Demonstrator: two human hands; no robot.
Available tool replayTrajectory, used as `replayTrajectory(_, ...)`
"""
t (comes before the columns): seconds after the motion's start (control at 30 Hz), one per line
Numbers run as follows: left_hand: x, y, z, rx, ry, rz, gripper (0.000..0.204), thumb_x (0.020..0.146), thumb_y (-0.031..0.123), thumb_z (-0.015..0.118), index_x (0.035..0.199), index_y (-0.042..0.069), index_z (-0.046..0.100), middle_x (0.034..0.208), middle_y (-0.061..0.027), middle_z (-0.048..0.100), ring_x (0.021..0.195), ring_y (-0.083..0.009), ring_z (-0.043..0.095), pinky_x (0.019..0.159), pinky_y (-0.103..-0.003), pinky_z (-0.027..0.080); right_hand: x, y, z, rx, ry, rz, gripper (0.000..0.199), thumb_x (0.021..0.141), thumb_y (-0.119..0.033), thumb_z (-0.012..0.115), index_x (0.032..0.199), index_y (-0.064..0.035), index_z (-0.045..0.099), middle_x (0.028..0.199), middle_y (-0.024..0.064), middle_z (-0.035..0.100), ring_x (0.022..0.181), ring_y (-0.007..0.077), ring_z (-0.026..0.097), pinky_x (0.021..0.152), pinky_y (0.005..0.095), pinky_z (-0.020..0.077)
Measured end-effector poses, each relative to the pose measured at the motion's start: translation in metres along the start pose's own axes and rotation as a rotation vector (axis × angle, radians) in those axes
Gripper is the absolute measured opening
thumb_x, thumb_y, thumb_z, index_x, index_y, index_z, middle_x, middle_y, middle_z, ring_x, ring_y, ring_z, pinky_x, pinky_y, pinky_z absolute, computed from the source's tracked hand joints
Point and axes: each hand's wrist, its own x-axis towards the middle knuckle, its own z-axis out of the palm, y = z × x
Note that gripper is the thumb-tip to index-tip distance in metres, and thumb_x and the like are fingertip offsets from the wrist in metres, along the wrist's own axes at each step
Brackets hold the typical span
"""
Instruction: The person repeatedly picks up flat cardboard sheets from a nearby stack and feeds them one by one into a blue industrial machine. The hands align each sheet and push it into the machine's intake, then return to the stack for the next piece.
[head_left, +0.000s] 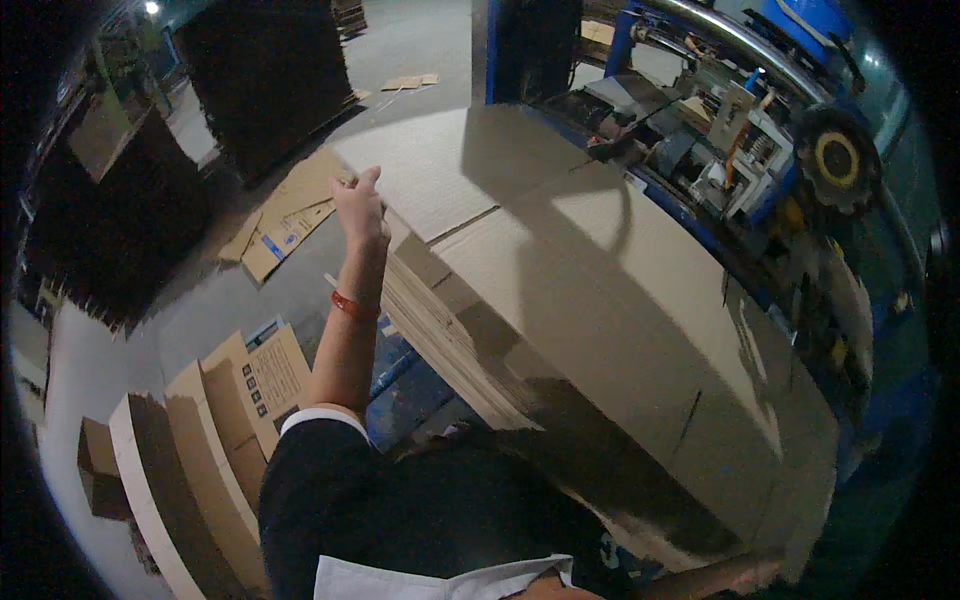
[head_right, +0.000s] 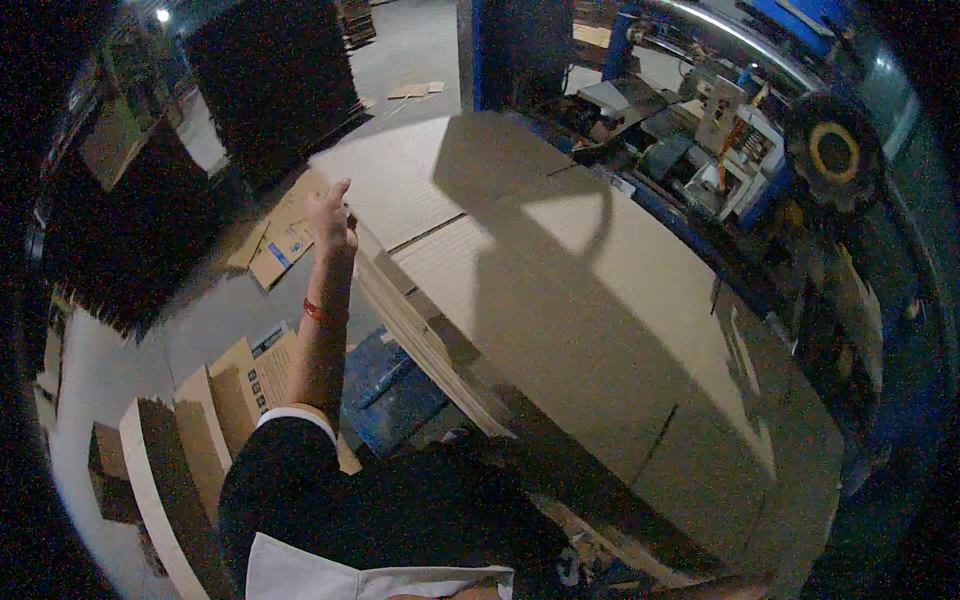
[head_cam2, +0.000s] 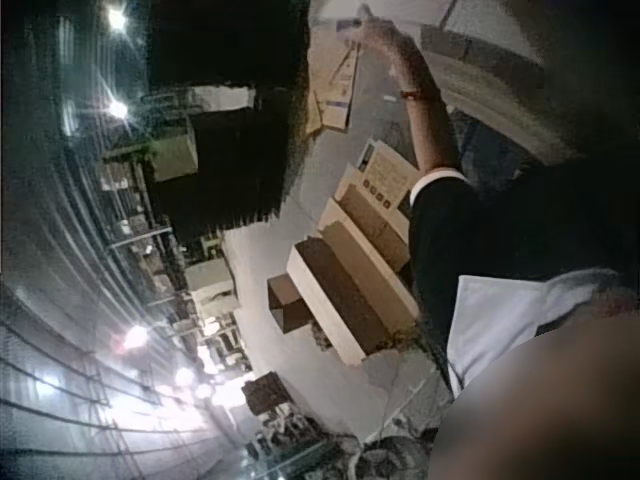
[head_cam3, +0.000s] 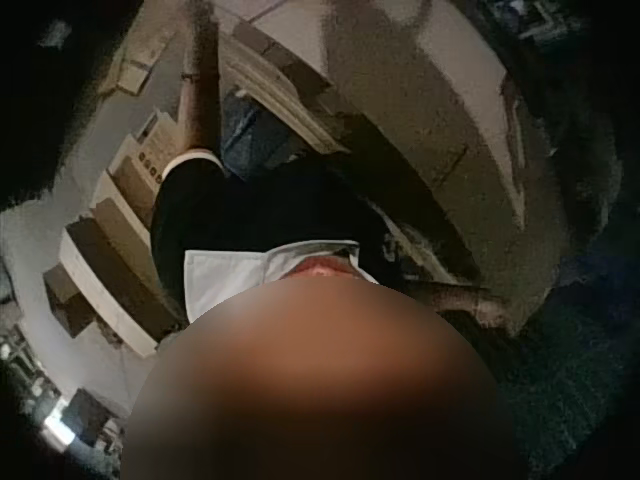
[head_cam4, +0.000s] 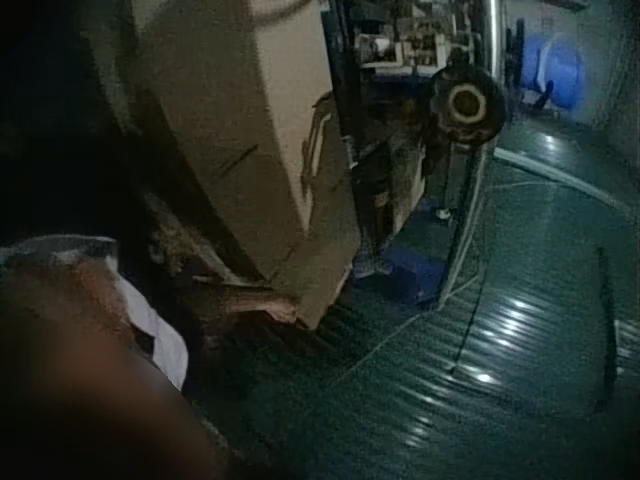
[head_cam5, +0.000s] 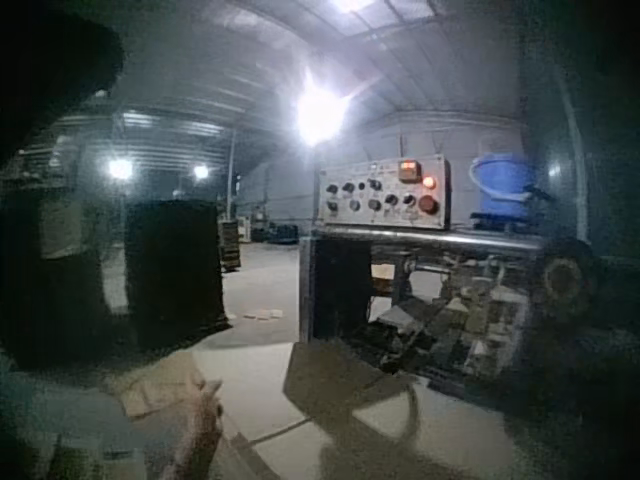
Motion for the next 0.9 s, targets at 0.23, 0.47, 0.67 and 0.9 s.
replayTrajectory(0.23,-0.010,0.012,-0.016,-0.185,-0.370,-0.342,0.009,0.081,0.006,0.059,0.075,0.007,0.053,0.079,-0.0029,0.052,0.073,-0.0141,0.051,0.064,-0.028,0.043,-0.055,-0.107,-0.065,0.351,-0.263,-0.110,0.056,0.087,-0.040,0.050,0.128,-0.0009,0.044,0.126,0.0167,0.048,0.109,0.0314,0.049,0.093,0.0470,0.0391)
replayTrajectory(0.47,-0.130,0.027,-0.019,0.380,-1.244,0.599,0.032,0.083,0.005,0.051,0.114,0.004,0.059,0.123,-0.0149,0.054,0.117,-0.0318,0.049,0.102,-0.039,0.034,-0.179,-0.040,-0.084,-0.222,-1.020,-1.155,0.037,0.079,-0.023,0.062,0.115,-0.0108,0.058,0.125,0.0096,0.052,0.117,0.0298,0.048,0.097,0.0453,0.0379)
replayTrajectory(0.67,-0.149,0.008,0.014,0.807,-1.775,1.076,0.047,0.078,0.008,0.053,0.125,0.015,0.052,0.136,-0.0122,0.042,0.126,-0.0299,0.039,0.105,-0.042,0.029,-0.181,-0.041,-0.034,-0.410,-1.304,-1.560,0.045,0.076,-0.022,0.062,0.120,-0.0181,0.055,0.134,0.0050,0.046,0.125,0.0313,0.040,0.100,0.0500,0.0335)
replayTrajectory(0.9,-0.137,-0.009,0.027,0.846,-1.787,1.090,0.050,0.082,0.007,0.052,0.131,0.015,0.045,0.141,-0.0125,0.036,0.130,-0.0304,0.034,0.107,-0.048,0.023,-0.178,-0.054,0.012,-0.421,-1.335,-1.407,0.059,0.073,-0.038,0.065,0.126,-0.0164,0.051,0.137,0.0062,0.043,0.130,0.0314,0.033,0.104,0.0498,0.0287)
